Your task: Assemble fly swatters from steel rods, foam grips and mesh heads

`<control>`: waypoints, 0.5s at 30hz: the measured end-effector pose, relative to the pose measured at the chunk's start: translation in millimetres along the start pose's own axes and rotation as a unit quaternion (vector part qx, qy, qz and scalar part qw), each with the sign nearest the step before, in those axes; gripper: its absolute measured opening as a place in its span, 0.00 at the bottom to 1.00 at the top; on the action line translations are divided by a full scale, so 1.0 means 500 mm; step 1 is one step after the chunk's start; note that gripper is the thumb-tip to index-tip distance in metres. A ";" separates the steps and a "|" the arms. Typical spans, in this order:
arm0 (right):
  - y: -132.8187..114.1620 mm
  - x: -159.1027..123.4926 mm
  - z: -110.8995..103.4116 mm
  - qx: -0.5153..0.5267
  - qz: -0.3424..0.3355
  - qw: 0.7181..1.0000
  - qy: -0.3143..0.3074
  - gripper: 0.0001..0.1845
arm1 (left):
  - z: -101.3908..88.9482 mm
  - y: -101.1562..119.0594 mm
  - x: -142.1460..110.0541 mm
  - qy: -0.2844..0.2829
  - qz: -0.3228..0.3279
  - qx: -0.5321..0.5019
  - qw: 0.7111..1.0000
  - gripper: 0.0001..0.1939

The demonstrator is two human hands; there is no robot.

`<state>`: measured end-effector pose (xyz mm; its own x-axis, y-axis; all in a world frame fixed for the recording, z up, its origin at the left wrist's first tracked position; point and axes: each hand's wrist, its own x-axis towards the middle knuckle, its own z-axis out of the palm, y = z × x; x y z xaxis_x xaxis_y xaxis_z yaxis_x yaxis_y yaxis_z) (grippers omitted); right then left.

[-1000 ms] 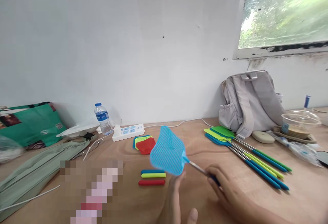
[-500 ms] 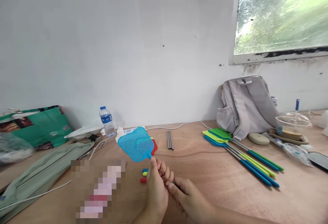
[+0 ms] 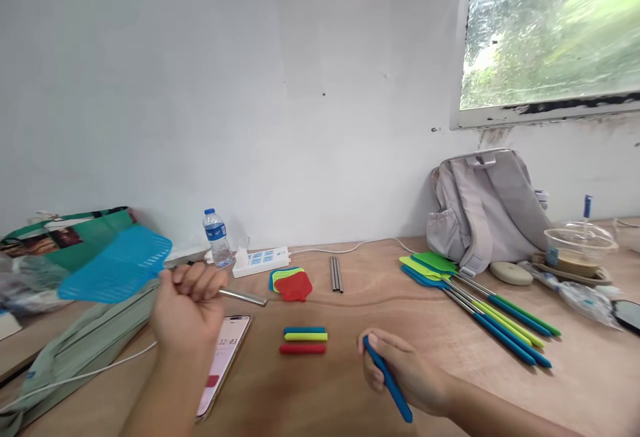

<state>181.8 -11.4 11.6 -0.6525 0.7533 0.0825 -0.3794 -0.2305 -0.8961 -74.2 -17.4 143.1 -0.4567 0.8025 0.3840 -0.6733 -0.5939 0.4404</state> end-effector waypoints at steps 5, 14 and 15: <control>0.013 0.031 -0.020 -0.118 -0.078 0.987 0.073 0.17 | -0.025 0.039 -0.002 -0.007 -0.119 0.107 0.987 0.19; 0.064 0.096 0.045 -0.441 -0.192 0.877 0.001 0.06 | -0.085 -0.052 -0.048 0.008 -0.329 0.199 0.923 0.13; 0.068 0.100 0.045 -0.502 -0.209 0.839 -0.010 0.06 | -0.090 -0.057 -0.049 0.012 -0.330 0.213 0.920 0.13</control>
<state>121.4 4.8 -4.9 -0.6142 0.6264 0.4799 0.1601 0.6945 -0.7015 -69.8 -17.4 84.6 -0.0475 0.9942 -0.0964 -0.5213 0.0576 0.8514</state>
